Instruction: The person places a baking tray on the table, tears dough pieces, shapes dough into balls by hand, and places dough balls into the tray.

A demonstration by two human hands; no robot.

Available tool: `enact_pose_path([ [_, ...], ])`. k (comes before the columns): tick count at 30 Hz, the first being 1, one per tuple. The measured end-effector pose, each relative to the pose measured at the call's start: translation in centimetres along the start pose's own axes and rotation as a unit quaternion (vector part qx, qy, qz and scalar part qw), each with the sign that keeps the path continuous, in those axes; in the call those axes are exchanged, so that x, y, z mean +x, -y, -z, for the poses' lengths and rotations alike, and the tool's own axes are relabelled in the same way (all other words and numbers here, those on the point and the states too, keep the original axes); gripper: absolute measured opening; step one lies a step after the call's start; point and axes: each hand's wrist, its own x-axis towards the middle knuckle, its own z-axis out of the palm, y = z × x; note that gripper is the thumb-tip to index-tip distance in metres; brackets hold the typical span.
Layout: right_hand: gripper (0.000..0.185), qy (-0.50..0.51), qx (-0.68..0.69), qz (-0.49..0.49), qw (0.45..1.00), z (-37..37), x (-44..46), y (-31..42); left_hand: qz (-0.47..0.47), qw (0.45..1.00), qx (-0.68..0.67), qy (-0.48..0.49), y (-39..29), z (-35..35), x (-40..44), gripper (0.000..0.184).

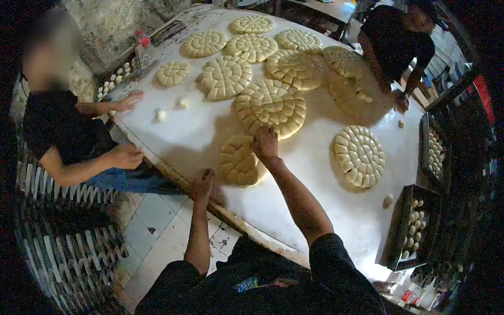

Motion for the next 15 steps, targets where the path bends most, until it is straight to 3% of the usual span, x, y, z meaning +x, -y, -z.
enact_pose_path([
  [2, 0.032, 0.156, 0.095, 0.028, 0.983, -0.6, -0.6, -1.6, -0.090, 0.988, 0.123, 0.024, 0.0, -0.3, 0.4, 0.032],
  [3, 0.032, 0.087, 0.175, -0.005, 0.981, -0.8, -1.4, -2.4, -0.113, 0.981, 0.151, 0.036, -2.3, -0.9, 1.6, 0.033],
  [4, 0.032, 0.084, 0.174, -0.005, 0.981, -0.3, -1.3, -2.8, -0.136, 0.973, 0.178, 0.047, -4.8, -1.5, 2.8, 0.034],
  [6, 0.034, 0.204, 0.270, -0.183, 0.923, 1.3, -1.5, -3.7, 0.065, 0.973, 0.205, 0.081, -12.2, -3.1, 5.9, 0.039],
  [10, 0.043, 0.246, 0.212, -0.101, 0.941, 3.0, -2.1, -6.8, 0.091, 0.914, 0.342, 0.198, -12.4, -6.3, 9.4, 0.044],
  [11, 0.040, 0.188, 0.259, -0.033, 0.947, 3.4, -2.8, -8.4, 0.126, 0.922, 0.296, 0.218, -13.7, -6.5, 9.4, 0.045],
  [12, 0.043, 0.137, 0.312, -0.186, 0.922, 3.0, -4.7, -9.0, 0.164, 0.924, 0.249, 0.238, -15.0, -6.7, 9.2, 0.047],
  [13, 0.043, 0.084, 0.527, -0.230, 0.814, 3.8, -6.8, -9.8, 0.192, 0.931, 0.190, 0.246, -13.2, -6.9, 9.4, 0.051],
  [14, 0.043, 0.027, 0.709, -0.256, 0.656, 4.9, -8.9, -11.0, 0.195, 0.929, 0.191, 0.249, -13.5, -6.8, 8.8, 0.051],
  [15, 0.038, 0.005, 0.730, -0.282, 0.622, 6.2, -11.0, -11.8, 0.191, 0.936, 0.208, 0.209, -14.4, -6.6, 8.4, 0.053],
])
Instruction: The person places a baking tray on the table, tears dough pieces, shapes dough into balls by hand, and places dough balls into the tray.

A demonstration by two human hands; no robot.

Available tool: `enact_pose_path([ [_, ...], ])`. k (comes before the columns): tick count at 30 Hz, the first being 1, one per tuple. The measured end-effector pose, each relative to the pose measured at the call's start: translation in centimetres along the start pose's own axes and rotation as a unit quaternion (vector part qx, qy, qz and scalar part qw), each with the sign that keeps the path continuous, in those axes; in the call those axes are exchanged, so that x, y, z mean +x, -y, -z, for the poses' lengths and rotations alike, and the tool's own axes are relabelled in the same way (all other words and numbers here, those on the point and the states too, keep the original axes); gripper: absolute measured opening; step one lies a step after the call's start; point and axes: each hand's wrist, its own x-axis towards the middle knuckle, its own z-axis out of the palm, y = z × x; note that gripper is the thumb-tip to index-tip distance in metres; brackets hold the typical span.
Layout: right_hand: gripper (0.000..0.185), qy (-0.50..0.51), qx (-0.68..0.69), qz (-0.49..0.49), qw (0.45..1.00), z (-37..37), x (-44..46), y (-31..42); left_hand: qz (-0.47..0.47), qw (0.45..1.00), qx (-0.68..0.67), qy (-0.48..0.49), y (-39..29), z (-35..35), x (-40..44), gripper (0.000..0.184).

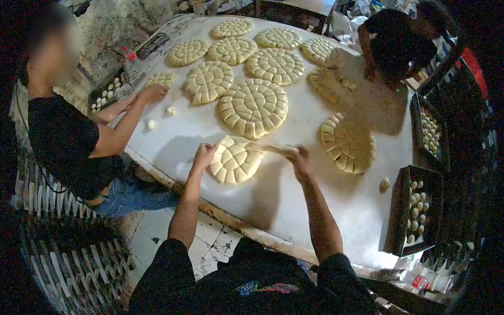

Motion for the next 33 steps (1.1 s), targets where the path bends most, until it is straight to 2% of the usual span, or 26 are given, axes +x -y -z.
enact_pose_path([
  [1, 0.036, -0.100, 0.002, -0.047, 0.994, 2.4, -1.2, 0.0, 0.005, 0.999, 0.006, -0.047, -0.4, 0.5, -0.2, 0.055],
  [2, 0.030, -0.206, -0.008, -0.054, 0.977, 2.9, -3.7, 1.8, -0.021, 0.997, -0.005, -0.077, 2.4, -0.1, 1.5, 0.063],
  [3, 0.031, -0.243, -0.010, -0.026, 0.970, 5.5, -5.9, 2.5, -0.023, 0.996, -0.007, -0.084, 2.3, 0.8, 1.5, 0.063],
  [5, 0.035, -0.284, 0.016, 0.051, 0.957, 10.6, -10.4, 3.8, 0.033, 0.985, 0.127, 0.111, 1.9, 2.5, 1.3, 0.053],
  [6, 0.037, -0.296, 0.035, 0.074, 0.952, 12.0, -12.6, 4.4, 0.011, 0.985, 0.133, 0.109, 4.4, 1.4, 3.0, 0.053],
  [7, 0.036, -0.284, 0.105, 0.065, 0.951, 12.2, -15.0, 6.0, 0.006, 0.984, 0.133, 0.121, 2.7, 1.6, 1.9, 0.053],
  [9, 0.036, -0.301, 0.039, 0.036, 0.952, 11.5, -18.0, 6.0, -0.083, 0.979, 0.085, 0.164, 0.1, 2.0, -0.7, 0.068],
  [10, 0.034, -0.274, 0.021, 0.041, 0.961, 12.6, -19.2, 4.5, -0.161, 0.975, 0.113, 0.098, 1.8, 0.6, 0.4, 0.064],
  [11, 0.034, -0.312, -0.052, 0.009, 0.949, 13.6, -19.7, 2.8, -0.163, 0.975, 0.112, 0.102, 3.7, -0.2, 1.4, 0.064],
  [13, 0.047, -0.279, -0.195, 0.033, 0.940, 10.8, -20.7, 2.1, -0.163, 0.983, 0.003, 0.087, 4.1, 0.1, 1.2, 0.061],
  [14, 0.046, -0.276, -0.211, 0.007, 0.938, 9.3, -21.1, 2.6, -0.053, 0.994, -0.053, 0.077, 4.2, 0.8, 0.7, 0.065],
  [15, 0.045, -0.284, -0.247, 0.063, 0.924, 7.7, -20.8, 2.5, -0.054, 0.994, -0.057, 0.071, 5.6, 1.1, 0.8, 0.065],
  [17, 0.037, -0.291, -0.272, 0.027, 0.917, 8.9, -21.0, 1.8, -0.076, 0.994, -0.057, -0.051, 9.3, 1.2, 1.9, 0.070],
  [19, 0.038, -0.257, -0.275, 0.014, 0.926, 8.9, -22.2, 2.5, -0.058, 0.995, -0.062, -0.060, 9.1, 2.6, -0.9, 0.074],
  [21, 0.039, -0.231, -0.279, -0.001, 0.932, 9.5, -25.1, 3.2, -0.055, 0.988, -0.075, -0.123, 9.3, 3.1, -3.8, 0.068],
  [23, 0.039, -0.184, -0.291, 0.028, 0.938, 10.8, -28.6, 3.5, -0.062, 0.986, -0.055, -0.145, 10.6, 2.8, -5.5, 0.062],
  [24, 0.052, -0.234, -0.278, 0.009, 0.932, 10.8, -30.7, 3.9, -0.068, 0.982, -0.031, -0.171, 11.4, 2.6, -5.8, 0.058],
  [27, 0.052, -0.322, -0.200, 0.069, 0.923, 11.2, -38.4, 4.0, -0.115, 0.969, -0.097, -0.194, 17.0, 1.2, -3.2, 0.054],
  [28, 0.045, -0.250, -0.241, 0.083, 0.934, 12.0, -41.7, 5.1, -0.127, 0.969, -0.049, -0.205, 14.4, 2.0, -7.0, 0.050],
  [29, 0.036, -0.333, -0.140, 0.032, 0.932, 12.2, -44.4, 5.1, -0.131, 0.970, -0.044, -0.199, 14.7, 2.2, -8.0, 0.050],
  [30, 0.036, -0.350, -0.238, 0.058, 0.904, 12.7, -46.6, 4.8, -0.093, 0.978, -0.069, -0.175, 16.0, 2.4, -8.1, 0.047],
  [31, 0.036, -0.378, -0.195, 0.061, 0.903, 13.5, -48.5, 4.3, -0.057, 0.982, -0.097, -0.154, 15.7, 2.8, -8.8, 0.043],
  [32, 0.036, -0.407, -0.150, 0.067, 0.899, 14.3, -50.3, 3.9, -0.124, 0.975, -0.020, -0.186, 16.0, 3.1, -10.3, 0.038],
  [33, 0.036, -0.439, 0.038, 0.040, 0.897, 14.3, -52.1, 3.6, -0.127, 0.974, -0.012, -0.185, 14.9, 4.0, -12.4, 0.038],
])
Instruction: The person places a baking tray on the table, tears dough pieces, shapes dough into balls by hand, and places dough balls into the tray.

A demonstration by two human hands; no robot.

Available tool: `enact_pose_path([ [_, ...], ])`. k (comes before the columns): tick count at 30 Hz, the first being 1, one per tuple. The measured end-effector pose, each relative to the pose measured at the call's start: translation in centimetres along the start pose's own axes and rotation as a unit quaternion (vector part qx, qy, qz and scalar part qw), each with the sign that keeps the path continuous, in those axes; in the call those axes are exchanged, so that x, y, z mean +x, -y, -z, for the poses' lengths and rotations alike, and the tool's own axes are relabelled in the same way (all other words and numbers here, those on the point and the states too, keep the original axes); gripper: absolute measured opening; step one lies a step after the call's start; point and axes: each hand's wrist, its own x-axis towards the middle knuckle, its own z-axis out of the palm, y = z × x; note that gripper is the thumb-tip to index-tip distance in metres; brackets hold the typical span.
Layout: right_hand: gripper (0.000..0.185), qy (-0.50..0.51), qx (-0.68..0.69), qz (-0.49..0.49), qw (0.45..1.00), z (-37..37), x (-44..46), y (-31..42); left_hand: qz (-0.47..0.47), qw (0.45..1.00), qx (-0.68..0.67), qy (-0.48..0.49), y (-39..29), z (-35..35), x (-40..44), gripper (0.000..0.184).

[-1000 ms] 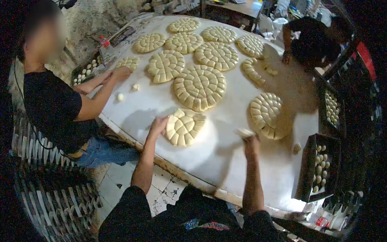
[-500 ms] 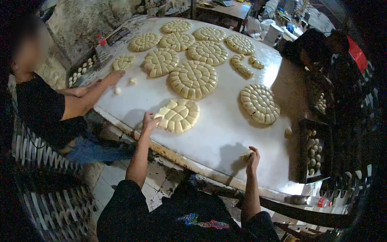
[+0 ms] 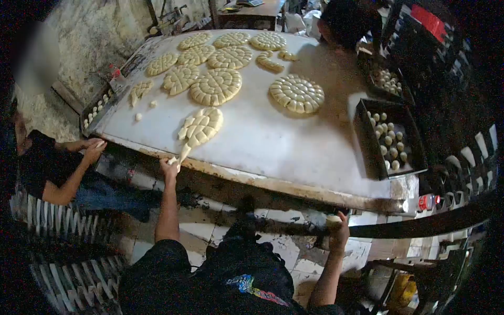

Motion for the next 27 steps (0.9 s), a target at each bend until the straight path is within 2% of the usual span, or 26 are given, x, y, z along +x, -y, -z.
enact_pose_path([
  [2, 0.040, 0.047, 0.052, -0.043, 0.997, 0.2, -3.1, 1.7, 0.127, 0.991, 0.028, -0.019, -2.2, 3.0, -2.7, 0.038],
  [3, 0.040, 0.011, 0.091, -0.059, 0.994, -0.2, -3.4, 1.9, 0.128, 0.990, 0.046, -0.028, -1.2, 4.4, -3.2, 0.033],
  [4, 0.041, -0.023, 0.131, -0.075, 0.988, -0.7, -3.2, 1.7, 0.108, 0.993, -0.024, -0.029, -2.0, 6.1, -4.7, 0.026],
  [5, 0.041, -0.024, 0.134, -0.083, 0.987, -0.8, -2.6, 0.5, 0.126, 0.990, -0.067, -0.012, -4.3, 7.2, -5.9, 0.027],
  [6, 0.040, -0.001, 0.060, 0.003, 0.998, -0.9, -1.9, -1.0, 0.143, 0.984, -0.111, 0.010, -6.5, 7.3, -7.0, 0.027],
  [8, 0.034, 0.103, 0.123, -0.011, 0.987, -3.3, -2.0, 0.9, 0.109, 0.958, -0.239, 0.117, -8.9, 4.7, -8.3, 0.032],
  [9, 0.029, 0.117, -0.281, 0.259, 0.917, -4.7, -1.5, 0.0, 0.088, 0.935, -0.285, 0.192, -11.3, 2.8, -9.1, 0.034],
  [10, 0.026, 0.132, -0.081, 0.113, 0.981, -7.2, -0.3, 1.3, 0.067, 0.925, -0.313, 0.204, -12.8, -0.6, -9.7, 0.034],
  [11, 0.024, 0.088, 0.139, -0.024, 0.986, -9.6, 0.9, 2.5, 0.069, 0.926, -0.274, 0.251, -16.0, -3.2, -10.8, 0.036],
  [14, 0.029, 0.086, 0.094, 0.028, 0.991, -15.5, 3.1, 5.6, 0.023, 0.897, -0.179, 0.403, -22.7, -10.9, -13.1, 0.046],
  [15, 0.028, 0.069, 0.092, 0.049, 0.992, -15.9, 5.2, 5.2, -0.068, 0.878, -0.203, 0.427, -21.9, -14.5, -13.2, 0.055],
  [16, 0.026, 0.080, 0.094, 0.065, 0.990, -16.3, 6.8, 5.0, -0.098, 0.882, -0.117, 0.445, -24.0, -15.4, -13.5, 0.052],
  [17, 0.027, 0.079, -0.041, 0.098, 0.991, -16.6, 8.2, 4.7, -0.185, 0.881, -0.033, 0.434, -23.6, -17.4, -13.1, 0.047],
  [18, 0.029, 0.077, -0.176, 0.125, 0.973, -16.7, 9.5, 4.2, -0.269, 0.869, 0.050, 0.412, -22.6, -19.1, -12.3, 0.042],
  [19, 0.035, 0.076, -0.373, 0.180, 0.907, -16.3, 10.5, 3.6, -0.314, 0.865, 0.103, 0.378, -22.0, -19.2, -11.4, 0.038],
  [20, 0.041, 0.071, -0.553, 0.225, 0.799, -15.8, 11.7, 2.8, -0.359, 0.856, 0.154, 0.338, -21.8, -19.3, -10.3, 0.034],
  [21, 0.045, 0.053, -0.632, 0.291, 0.716, -14.2, 13.4, 1.3, -0.366, 0.854, 0.144, 0.340, -22.1, -19.7, -9.1, 0.034],
  [22, 0.045, 0.042, -0.635, 0.293, 0.714, -14.6, 14.4, 2.8, -0.412, 0.864, 0.143, 0.252, -22.5, -20.0, -8.0, 0.030],
  [23, 0.043, -0.002, -0.685, 0.300, 0.664, -14.6, 14.9, 4.0, -0.452, 0.865, 0.143, 0.163, -23.0, -20.8, -7.4, 0.027],
  [24, 0.040, -0.043, -0.731, 0.300, 0.611, -14.9, 15.3, 4.8, -0.455, 0.862, 0.140, 0.172, -23.8, -22.3, -6.9, 0.027],
  [26, 0.035, -0.134, -0.692, 0.352, 0.616, -14.8, 19.4, 3.8, -0.363, 0.889, 0.160, 0.229, -25.8, -25.8, -6.7, 0.024],
  [27, 0.031, -0.181, -0.669, 0.318, 0.647, -15.9, 20.8, 3.9, -0.314, 0.898, 0.169, 0.256, -26.4, -27.0, -7.3, 0.024],
])
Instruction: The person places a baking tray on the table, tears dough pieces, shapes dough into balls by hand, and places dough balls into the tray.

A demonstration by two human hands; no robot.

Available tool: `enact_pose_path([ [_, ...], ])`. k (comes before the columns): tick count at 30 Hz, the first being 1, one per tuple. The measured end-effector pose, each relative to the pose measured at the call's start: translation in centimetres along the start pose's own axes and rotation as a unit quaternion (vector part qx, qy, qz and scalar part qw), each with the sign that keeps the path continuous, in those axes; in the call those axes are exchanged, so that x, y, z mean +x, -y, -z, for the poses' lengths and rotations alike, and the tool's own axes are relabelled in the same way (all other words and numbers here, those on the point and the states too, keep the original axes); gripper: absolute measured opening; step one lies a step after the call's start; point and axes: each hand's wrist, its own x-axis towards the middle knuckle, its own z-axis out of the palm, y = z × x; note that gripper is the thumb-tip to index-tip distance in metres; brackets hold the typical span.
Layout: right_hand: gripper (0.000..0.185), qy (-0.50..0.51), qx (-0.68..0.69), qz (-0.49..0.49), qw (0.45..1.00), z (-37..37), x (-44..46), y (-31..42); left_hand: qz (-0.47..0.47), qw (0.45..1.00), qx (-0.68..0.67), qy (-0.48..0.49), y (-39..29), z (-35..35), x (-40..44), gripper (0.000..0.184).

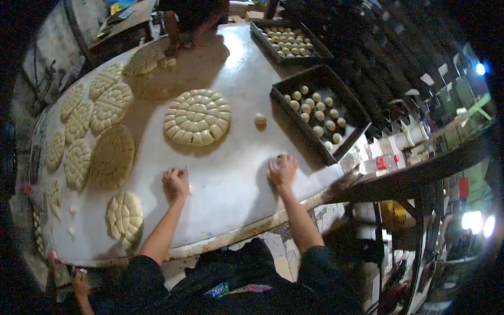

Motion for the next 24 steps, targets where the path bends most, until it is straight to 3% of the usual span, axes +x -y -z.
enact_pose_path([
  [3, 0.019, -0.045, 0.054, -0.122, 0.990, -3.3, 1.8, 4.4, -0.004, 0.999, -0.040, 0.030, -4.2, -2.2, -0.9, 0.025],
  [5, 0.015, -0.002, 0.084, -0.103, 0.991, -2.8, -0.4, 7.2, -0.053, 0.995, -0.068, 0.059, -5.5, -2.0, -3.3, 0.022],
  [9, 0.011, -0.010, 0.097, 0.140, 0.985, 0.8, -6.2, 5.9, -0.112, 0.984, -0.119, 0.069, -2.7, -1.2, -10.6, 0.014],
  [11, 0.017, 0.047, 0.089, 0.150, 0.984, 2.6, -7.5, 2.4, -0.077, 0.984, -0.140, 0.081, 2.0, -0.6, -12.7, 0.016],
  [14, 0.016, 0.017, 0.049, 0.133, 0.990, 3.6, -3.8, -1.8, -0.100, 0.995, -0.011, 0.004, 3.2, 2.0, -7.5, 0.020],
  [15, 0.015, -0.012, 0.033, 0.137, 0.990, 2.5, -2.2, -3.6, -0.124, 0.991, 0.020, -0.044, 4.0, 0.8, -5.5, 0.014],
  [17, 0.013, -0.077, 0.078, 0.088, 0.990, 0.3, 1.2, -3.9, -0.025, 0.998, -0.006, -0.062, 2.7, -1.3, -1.4, 0.011],
  [19, 0.008, -0.017, 0.149, -0.043, 0.988, 0.6, 4.3, -0.5, 0.069, 0.983, -0.134, -0.107, 2.7, -6.6, 1.8, 0.013],
  [21, 0.005, 0.034, 0.179, -0.056, 0.982, -4.0, 4.3, 1.2, 0.031, 0.987, -0.119, -0.104, -0.1, -8.4, 1.4, 0.015],
  [24, 0.011, 0.044, 0.194, 0.026, 0.980, -3.8, -0.1, 4.5, -0.049, 0.990, -0.073, -0.108, -3.6, -8.0, -3.0, 0.015],
])
